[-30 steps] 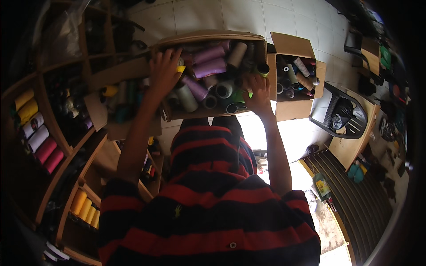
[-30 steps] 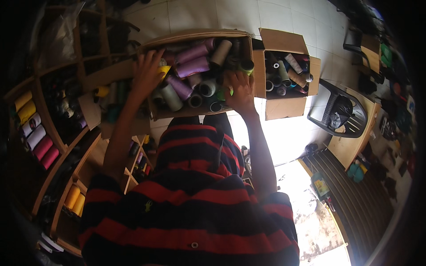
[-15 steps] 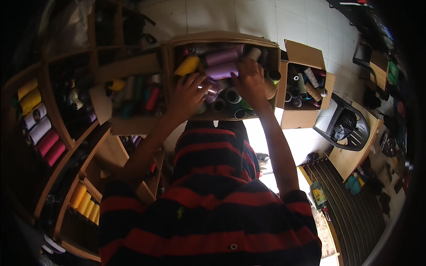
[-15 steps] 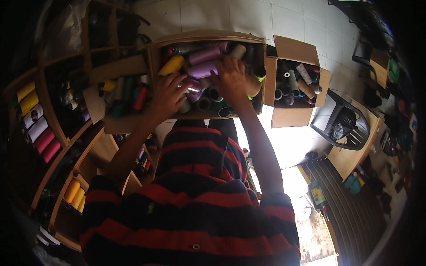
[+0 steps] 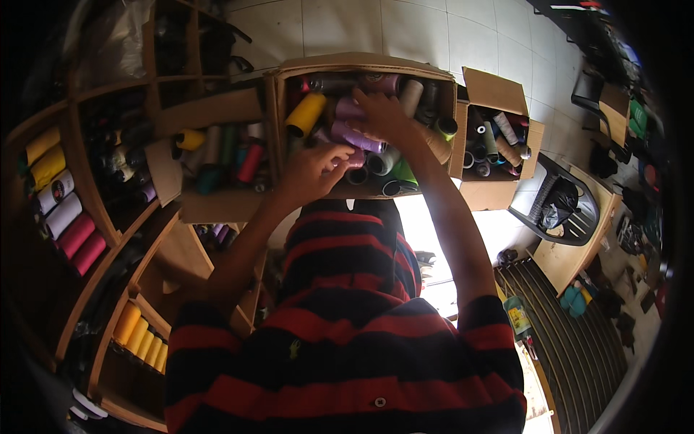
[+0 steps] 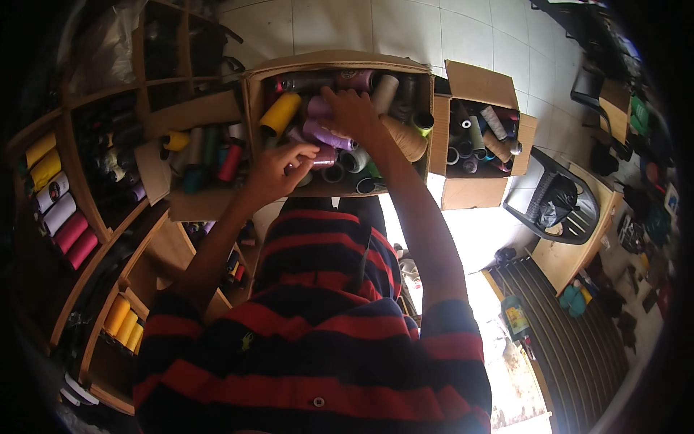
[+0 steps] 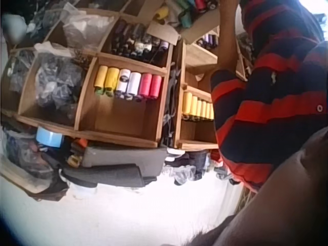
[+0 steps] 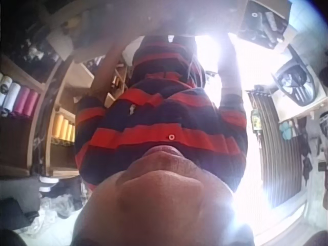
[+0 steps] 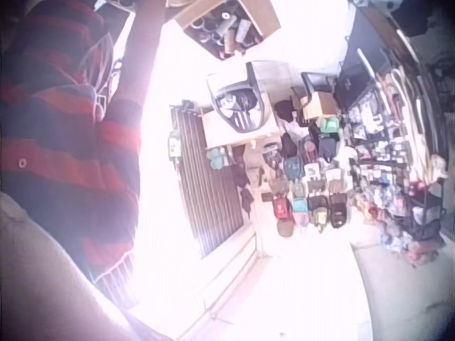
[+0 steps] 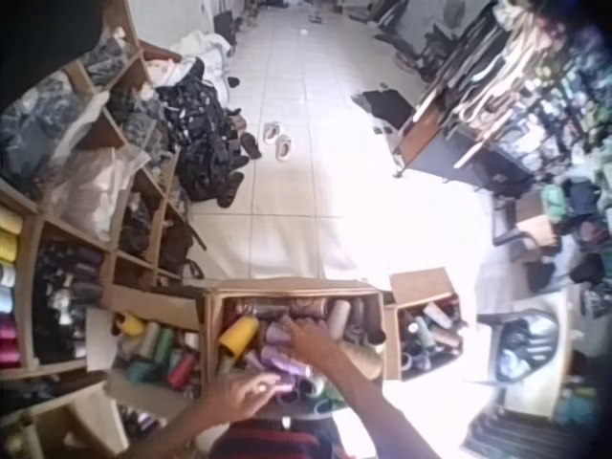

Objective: The person sorts and organizes various colored thread spools by selecting them from cardboard boxes and placing them onto wooden shelves.

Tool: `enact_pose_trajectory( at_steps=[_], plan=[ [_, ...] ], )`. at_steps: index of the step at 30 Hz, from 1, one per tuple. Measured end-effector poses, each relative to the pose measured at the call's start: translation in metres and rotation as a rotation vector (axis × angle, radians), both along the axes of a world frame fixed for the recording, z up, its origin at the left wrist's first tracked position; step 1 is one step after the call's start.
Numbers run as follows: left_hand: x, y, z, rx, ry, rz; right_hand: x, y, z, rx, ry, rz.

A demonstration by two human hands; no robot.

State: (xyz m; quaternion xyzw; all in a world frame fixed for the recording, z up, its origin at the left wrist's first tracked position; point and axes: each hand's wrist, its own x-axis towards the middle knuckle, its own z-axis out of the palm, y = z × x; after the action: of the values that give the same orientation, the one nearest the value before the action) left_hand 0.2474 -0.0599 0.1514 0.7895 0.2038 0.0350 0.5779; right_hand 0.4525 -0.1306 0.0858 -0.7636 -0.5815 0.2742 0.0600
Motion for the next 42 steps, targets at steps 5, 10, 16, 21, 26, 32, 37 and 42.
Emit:
enact_pose_trajectory(
  at_steps=[5, 10, 16, 21, 26, 32, 37, 42],
  plan=[
    [-0.004, -0.015, 0.008, 0.266, -0.021, -0.037, -0.005, -0.022, 0.011, -0.009, 0.05, -0.041],
    [-0.001, -0.006, 0.002, 0.348, -0.025, 0.052, -0.016, -0.039, 0.039, 0.022, -0.062, -0.011],
    [0.054, 0.042, -0.068, 0.245, 0.084, 0.558, -0.037, -0.046, 0.054, 0.022, -0.172, 0.017],
    [0.077, 0.045, -0.102, 0.337, 0.181, 0.61, -0.039, -0.047, 0.068, -0.032, -0.13, 0.056],
    [0.08, 0.032, -0.088, 0.367, 0.164, 0.505, -0.037, -0.051, 0.067, -0.008, -0.139, 0.03],
    [0.043, 0.021, -0.057, 0.318, 0.048, 0.258, -0.032, -0.048, 0.057, 0.147, -0.156, 0.003],
    [0.018, 0.015, -0.022, 0.303, 0.155, 0.021, 0.004, -0.019, 0.037, -0.094, 0.031, -0.012],
    [0.02, 0.013, -0.016, 0.269, 0.124, -0.06, 0.038, 0.002, -0.03, 0.133, -0.07, 0.22]
  ],
)
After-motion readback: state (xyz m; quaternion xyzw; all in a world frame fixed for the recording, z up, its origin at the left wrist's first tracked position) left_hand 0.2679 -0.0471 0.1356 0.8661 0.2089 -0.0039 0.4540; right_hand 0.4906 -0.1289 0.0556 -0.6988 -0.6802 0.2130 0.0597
